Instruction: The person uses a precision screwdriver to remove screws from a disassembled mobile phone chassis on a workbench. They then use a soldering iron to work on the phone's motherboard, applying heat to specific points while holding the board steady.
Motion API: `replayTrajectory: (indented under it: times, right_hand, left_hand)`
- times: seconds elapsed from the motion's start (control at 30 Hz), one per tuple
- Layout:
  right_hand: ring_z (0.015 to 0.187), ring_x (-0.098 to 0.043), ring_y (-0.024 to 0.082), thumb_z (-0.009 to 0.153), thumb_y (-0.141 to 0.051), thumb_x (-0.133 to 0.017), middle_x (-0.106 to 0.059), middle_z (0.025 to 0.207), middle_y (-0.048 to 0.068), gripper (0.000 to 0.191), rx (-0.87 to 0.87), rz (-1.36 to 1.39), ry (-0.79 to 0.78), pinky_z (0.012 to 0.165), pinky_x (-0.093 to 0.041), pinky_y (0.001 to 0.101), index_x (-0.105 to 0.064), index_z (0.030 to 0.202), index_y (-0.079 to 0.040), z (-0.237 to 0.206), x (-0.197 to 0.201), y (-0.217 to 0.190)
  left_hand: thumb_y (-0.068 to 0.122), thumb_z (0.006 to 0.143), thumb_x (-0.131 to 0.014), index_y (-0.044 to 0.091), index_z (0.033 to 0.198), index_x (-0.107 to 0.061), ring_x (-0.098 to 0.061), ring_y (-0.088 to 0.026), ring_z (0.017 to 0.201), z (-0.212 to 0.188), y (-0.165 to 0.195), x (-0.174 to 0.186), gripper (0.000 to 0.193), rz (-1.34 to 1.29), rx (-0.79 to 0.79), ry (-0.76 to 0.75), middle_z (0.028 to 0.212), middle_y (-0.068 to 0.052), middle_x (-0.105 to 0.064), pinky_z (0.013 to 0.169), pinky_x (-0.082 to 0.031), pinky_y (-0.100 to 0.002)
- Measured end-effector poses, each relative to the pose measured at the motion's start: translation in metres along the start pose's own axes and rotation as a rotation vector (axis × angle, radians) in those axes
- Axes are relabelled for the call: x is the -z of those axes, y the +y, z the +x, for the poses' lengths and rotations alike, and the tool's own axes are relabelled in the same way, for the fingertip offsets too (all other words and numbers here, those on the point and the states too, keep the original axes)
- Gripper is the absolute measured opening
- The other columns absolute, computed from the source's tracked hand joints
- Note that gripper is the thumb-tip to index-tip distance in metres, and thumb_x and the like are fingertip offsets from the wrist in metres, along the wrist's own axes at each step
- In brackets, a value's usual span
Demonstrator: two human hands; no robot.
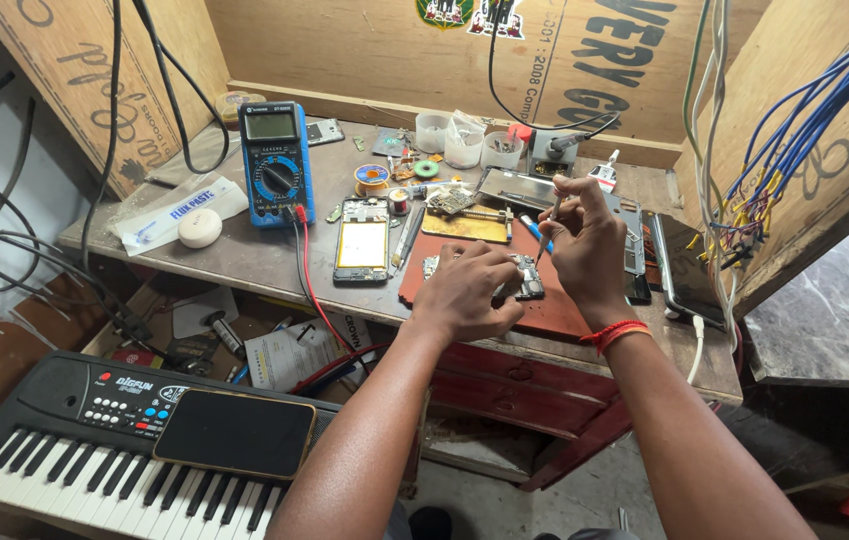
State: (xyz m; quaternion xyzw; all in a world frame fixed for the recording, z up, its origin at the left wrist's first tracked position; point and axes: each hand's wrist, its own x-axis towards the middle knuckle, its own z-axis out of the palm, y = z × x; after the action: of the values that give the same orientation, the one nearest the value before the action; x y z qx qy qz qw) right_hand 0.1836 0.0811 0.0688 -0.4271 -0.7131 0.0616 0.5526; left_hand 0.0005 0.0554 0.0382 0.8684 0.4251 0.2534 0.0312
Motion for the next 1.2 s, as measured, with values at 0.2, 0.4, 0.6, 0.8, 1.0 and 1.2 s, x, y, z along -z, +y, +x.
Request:
replayTrajectory:
  times: [0.2,0.4,0.6,0.8,1.0,1.2]
  right_hand:
    - [0.091,-0.077,0.024,0.093,0.007,-0.071,-0.074,0.1,0.015,0.054,0.149,-0.063,-0.001,0.077,-0.063,0.0352,-0.048,0.139,-0.01,-0.018,-0.001,-0.005]
    - [0.095,-0.077,0.022,0.098,0.005,-0.07,-0.074,0.107,0.014,0.059,0.055,-0.028,0.128,0.077,-0.064,0.0337,-0.04,0.147,-0.011,-0.04,0.004,0.001]
    - [0.094,-0.072,0.015,0.1,0.008,-0.065,-0.07,0.104,0.011,0.061,-0.087,0.347,0.176,0.084,-0.062,0.029,-0.038,0.153,-0.008,-0.05,0.012,0.011]
    - [0.088,-0.07,0.014,0.095,0.008,-0.067,-0.066,0.094,0.009,0.062,-0.13,0.407,-0.007,0.079,-0.06,0.0273,-0.042,0.15,-0.006,-0.052,0.016,0.009]
    - [0.091,-0.073,0.015,0.094,0.009,-0.065,-0.066,0.095,0.009,0.064,-0.122,0.39,-0.015,0.082,-0.063,0.0286,-0.041,0.151,-0.006,-0.05,0.016,0.002]
    - [0.091,-0.073,0.015,0.094,0.009,-0.065,-0.067,0.096,0.009,0.064,-0.127,0.379,-0.04,0.083,-0.063,0.0287,-0.04,0.151,-0.006,-0.051,0.015,0.004]
  left_hand:
    - [0.037,0.079,-0.06,0.016,0.102,-0.077,-0.059,-0.017,0.119,0.002,-0.002,-0.002,0.036,0.01,-0.019,0.031,0.122,-0.001,-0.069,0.1,-0.038,-0.047]
    - [0.031,0.082,-0.059,0.016,0.101,-0.077,-0.061,-0.017,0.117,0.0,-0.006,-0.006,0.03,0.002,-0.051,0.087,0.119,0.0,-0.071,0.1,-0.039,-0.046]
    - [0.028,0.083,-0.06,0.018,0.102,-0.076,-0.061,-0.015,0.116,0.003,-0.005,-0.009,0.027,0.016,-0.008,0.04,0.119,0.002,-0.071,0.098,-0.038,-0.044]
    - [0.026,0.084,-0.062,0.019,0.1,-0.077,-0.061,-0.015,0.116,0.0,-0.005,-0.007,0.023,0.001,-0.008,0.061,0.119,0.004,-0.071,0.1,-0.038,-0.044]
    - [0.027,0.084,-0.063,0.019,0.102,-0.077,-0.06,-0.015,0.118,0.001,-0.005,-0.007,0.024,-0.004,-0.019,0.074,0.119,0.004,-0.071,0.102,-0.038,-0.043]
    - [0.027,0.085,-0.063,0.019,0.103,-0.077,-0.06,-0.014,0.118,0.0,-0.005,-0.007,0.025,0.006,0.0,0.045,0.12,0.004,-0.071,0.102,-0.038,-0.043]
